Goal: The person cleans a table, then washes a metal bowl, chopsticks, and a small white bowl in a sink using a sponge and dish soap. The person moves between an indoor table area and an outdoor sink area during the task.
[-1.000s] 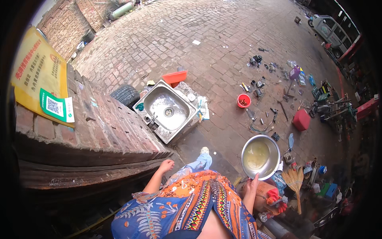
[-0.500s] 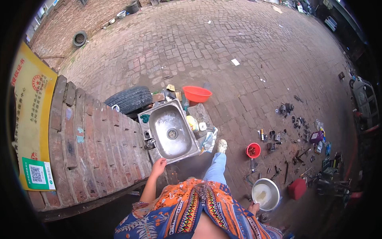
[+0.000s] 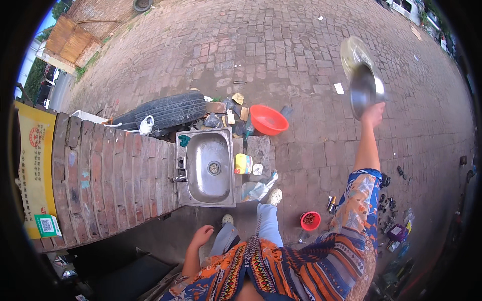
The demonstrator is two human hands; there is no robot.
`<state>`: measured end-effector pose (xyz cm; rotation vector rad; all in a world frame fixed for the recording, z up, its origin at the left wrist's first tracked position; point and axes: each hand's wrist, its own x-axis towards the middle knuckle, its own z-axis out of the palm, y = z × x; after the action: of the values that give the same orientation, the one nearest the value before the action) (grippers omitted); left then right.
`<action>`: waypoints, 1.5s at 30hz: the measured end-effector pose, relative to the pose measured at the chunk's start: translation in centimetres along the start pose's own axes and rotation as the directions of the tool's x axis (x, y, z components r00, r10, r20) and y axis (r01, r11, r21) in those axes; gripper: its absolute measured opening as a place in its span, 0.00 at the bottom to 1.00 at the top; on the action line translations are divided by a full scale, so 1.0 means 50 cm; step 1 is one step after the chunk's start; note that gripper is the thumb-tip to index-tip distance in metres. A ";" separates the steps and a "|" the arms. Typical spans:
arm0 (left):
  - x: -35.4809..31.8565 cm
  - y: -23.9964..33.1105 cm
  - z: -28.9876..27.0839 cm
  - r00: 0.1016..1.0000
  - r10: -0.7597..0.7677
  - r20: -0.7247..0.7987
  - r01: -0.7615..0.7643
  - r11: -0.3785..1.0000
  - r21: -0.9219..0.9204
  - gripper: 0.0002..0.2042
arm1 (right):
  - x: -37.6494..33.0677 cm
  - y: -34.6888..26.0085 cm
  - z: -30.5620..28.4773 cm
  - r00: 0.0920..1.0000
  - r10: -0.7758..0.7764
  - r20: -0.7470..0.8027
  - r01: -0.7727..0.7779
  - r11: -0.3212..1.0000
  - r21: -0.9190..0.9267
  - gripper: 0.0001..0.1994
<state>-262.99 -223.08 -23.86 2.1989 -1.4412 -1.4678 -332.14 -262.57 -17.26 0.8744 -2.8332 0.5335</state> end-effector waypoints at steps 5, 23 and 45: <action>0.081 0.114 0.081 1.000 0.006 -0.012 -0.009 0.975 -0.222 0.14 | 0.131 -0.040 0.163 0.922 0.386 -0.038 -0.383 0.921 0.066 0.29; 0.529 -0.121 -0.224 0.750 0.216 -0.625 0.292 0.740 0.606 0.27 | -1.055 -0.080 0.362 0.212 -0.229 0.950 -0.818 0.490 0.301 0.19; 0.616 -0.188 -0.272 0.677 0.411 -0.610 -0.036 0.846 0.531 0.09 | -1.460 -0.207 0.425 0.149 -0.275 0.950 -0.782 0.555 0.283 0.21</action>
<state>-244.36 -246.45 -41.98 2.2877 -1.7769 -0.0742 -266.52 -240.36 -50.25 0.8471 -4.0243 2.2639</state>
